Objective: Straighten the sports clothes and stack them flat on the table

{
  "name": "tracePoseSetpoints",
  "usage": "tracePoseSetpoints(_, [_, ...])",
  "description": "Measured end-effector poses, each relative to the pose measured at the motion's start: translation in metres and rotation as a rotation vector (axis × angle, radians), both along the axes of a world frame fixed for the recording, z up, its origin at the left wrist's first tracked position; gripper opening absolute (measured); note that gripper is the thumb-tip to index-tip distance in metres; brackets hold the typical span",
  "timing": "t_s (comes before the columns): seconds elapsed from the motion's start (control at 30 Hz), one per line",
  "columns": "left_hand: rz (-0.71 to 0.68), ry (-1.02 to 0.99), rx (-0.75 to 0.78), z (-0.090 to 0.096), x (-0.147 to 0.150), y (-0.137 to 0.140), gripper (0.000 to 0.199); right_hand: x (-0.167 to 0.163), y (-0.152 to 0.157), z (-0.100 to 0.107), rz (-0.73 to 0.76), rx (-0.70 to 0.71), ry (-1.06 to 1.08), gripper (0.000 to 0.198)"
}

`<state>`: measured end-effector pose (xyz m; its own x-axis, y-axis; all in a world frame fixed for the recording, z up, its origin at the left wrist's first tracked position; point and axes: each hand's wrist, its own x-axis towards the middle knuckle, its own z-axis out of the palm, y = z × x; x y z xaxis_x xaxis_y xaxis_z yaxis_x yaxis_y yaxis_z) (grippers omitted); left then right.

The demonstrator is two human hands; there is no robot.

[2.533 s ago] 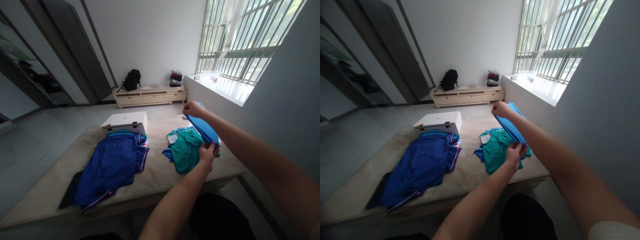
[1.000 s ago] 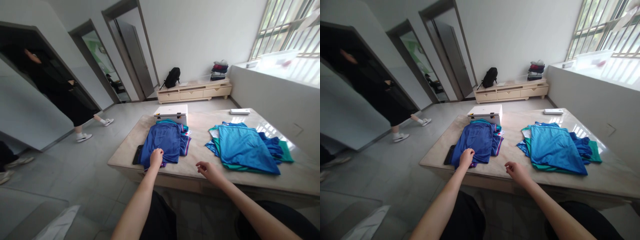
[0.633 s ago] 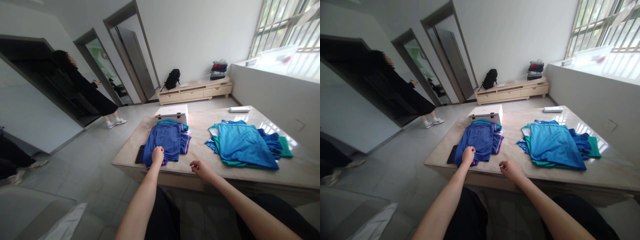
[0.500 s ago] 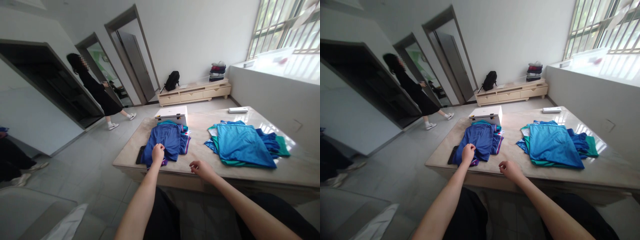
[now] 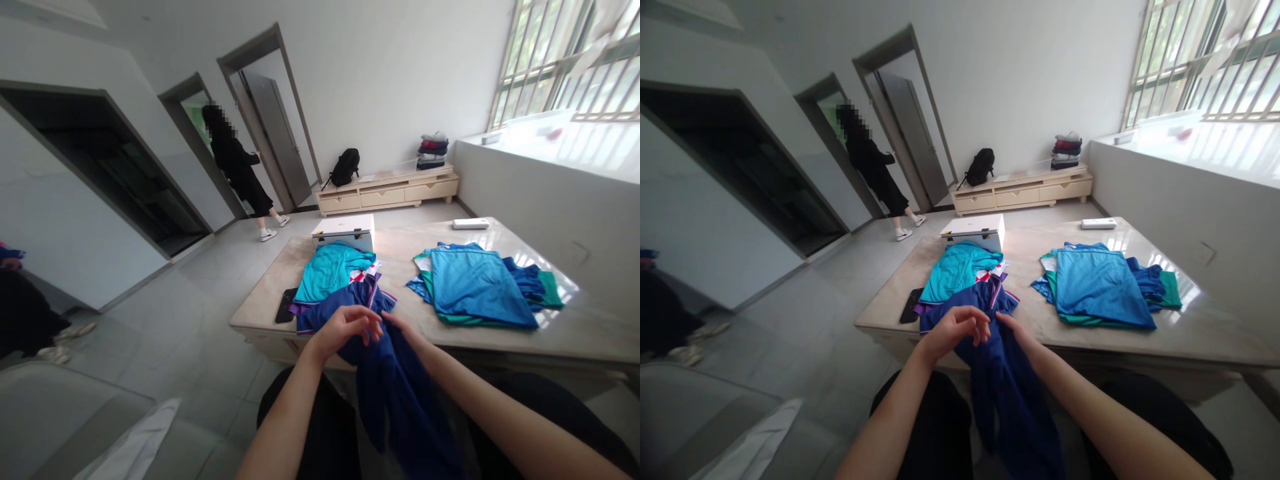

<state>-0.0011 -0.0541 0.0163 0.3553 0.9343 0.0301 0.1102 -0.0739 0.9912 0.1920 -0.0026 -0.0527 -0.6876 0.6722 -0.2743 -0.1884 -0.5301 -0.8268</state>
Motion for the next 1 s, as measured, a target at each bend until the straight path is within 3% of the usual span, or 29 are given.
tracePoseSetpoints(0.1, [0.398, 0.371, 0.093, -0.023, -0.013, 0.020, 0.052, 0.007, -0.012, 0.005, 0.040, -0.150, -0.055, 0.028])
tracePoseSetpoints(0.17, [0.485, 0.527, 0.107, -0.041, -0.021, 0.030, 0.043, 0.014, -0.016, 0.004, 0.022, -0.146, -0.124, 0.029])
tracePoseSetpoints(0.3, [0.452, 0.749, 0.113, -0.075, -0.025, 0.038, 0.025, 0.031, -0.019, -0.013, 0.031, -0.045, -0.267, 0.027])
tracePoseSetpoints(0.43, [0.322, 0.901, 0.076, -0.104, -0.010, 0.045, 0.040, 0.045, -0.025, -0.033, 0.059, 0.028, -0.410, 0.030])
tracePoseSetpoints(0.57, [0.337, 0.993, 0.076, -0.122, 0.005, 0.055, 0.051, 0.056, -0.026, -0.044, 0.116, 0.159, -0.559, 0.034])
tracePoseSetpoints(0.63, [0.366, 0.992, 0.089, -0.125, 0.009, 0.059, 0.046, 0.061, -0.022, -0.046, 0.137, 0.272, -0.660, 0.030])
tracePoseSetpoints(0.8, [0.416, 0.830, 0.170, -0.117, 0.020, 0.063, 0.013, 0.070, -0.009, -0.049, 0.091, 0.609, -0.995, 0.011])
tracePoseSetpoints(0.93, [0.393, 0.602, 0.266, -0.094, 0.034, 0.055, 0.011, 0.070, -0.005, -0.043, -0.001, 0.749, -1.156, 0.039])
tracePoseSetpoints(1.0, [0.383, 0.513, 0.311, -0.080, 0.041, 0.046, 0.013, 0.067, -0.002, -0.034, -0.102, 0.842, -1.080, 0.061])
